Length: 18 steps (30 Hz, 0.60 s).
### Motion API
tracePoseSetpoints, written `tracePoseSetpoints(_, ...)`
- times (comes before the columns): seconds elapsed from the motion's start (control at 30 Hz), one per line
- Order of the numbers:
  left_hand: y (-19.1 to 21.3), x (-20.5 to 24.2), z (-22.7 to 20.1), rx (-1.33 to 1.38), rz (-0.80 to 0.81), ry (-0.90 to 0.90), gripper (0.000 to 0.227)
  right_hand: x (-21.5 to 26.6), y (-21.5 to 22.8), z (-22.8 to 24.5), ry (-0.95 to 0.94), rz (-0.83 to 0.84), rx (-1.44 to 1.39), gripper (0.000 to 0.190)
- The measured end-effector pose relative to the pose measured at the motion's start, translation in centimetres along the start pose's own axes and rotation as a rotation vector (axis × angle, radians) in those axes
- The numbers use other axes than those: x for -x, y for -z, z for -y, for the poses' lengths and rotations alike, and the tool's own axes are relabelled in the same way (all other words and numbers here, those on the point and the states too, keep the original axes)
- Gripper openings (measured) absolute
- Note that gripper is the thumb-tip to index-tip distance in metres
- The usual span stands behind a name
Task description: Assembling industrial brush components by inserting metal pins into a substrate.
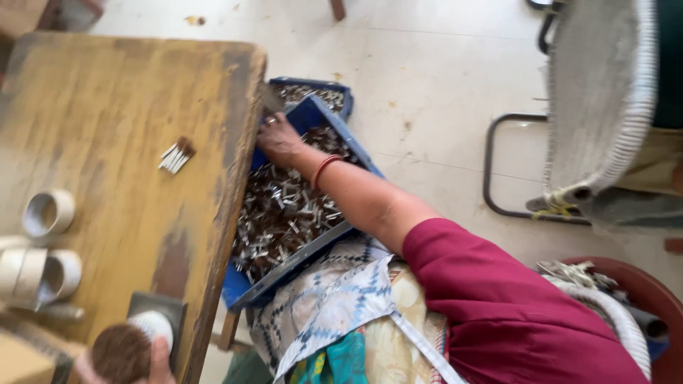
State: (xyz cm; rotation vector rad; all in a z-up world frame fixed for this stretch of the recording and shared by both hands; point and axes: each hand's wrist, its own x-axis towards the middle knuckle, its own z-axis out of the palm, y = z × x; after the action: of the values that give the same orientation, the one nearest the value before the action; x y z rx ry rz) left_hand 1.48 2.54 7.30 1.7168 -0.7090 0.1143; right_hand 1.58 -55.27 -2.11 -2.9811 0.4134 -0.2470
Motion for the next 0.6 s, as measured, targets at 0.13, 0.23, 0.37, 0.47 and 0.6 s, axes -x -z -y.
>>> tracePoseSetpoints(0.13, -4.9, -3.3, -8.5, -0.590, -0.123, 0.202, 0.092, -2.6, -7.6, -1.4, 0.103, -0.214, -0.006, 0.056)
tracePoseSetpoints(0.23, -2.4, -3.8, -10.0, -0.493, -0.195, -0.115, 0.105, -2.7, -6.4, -2.2, 0.140, -0.141, 0.018, 0.073)
tracePoseSetpoints(0.37, -0.8, -2.7, -8.2, 0.267, -0.566, -0.171, 0.102, -1.3, -5.8, -2.7, 0.184, -0.055, -0.054, 0.070)
tracePoseSetpoints(0.47, -1.5, -2.9, -7.1, -0.402, -0.267, 0.107, 0.108, -2.7, -6.3, -3.9, 0.151, -0.072, -0.028, 0.065)
tracePoseSetpoints(0.6, -2.6, -4.5, -12.3, -0.991, -0.067, -0.032, 0.103, -1.0, -2.6, -1.4, 0.147, -0.069, -0.102, 0.072)
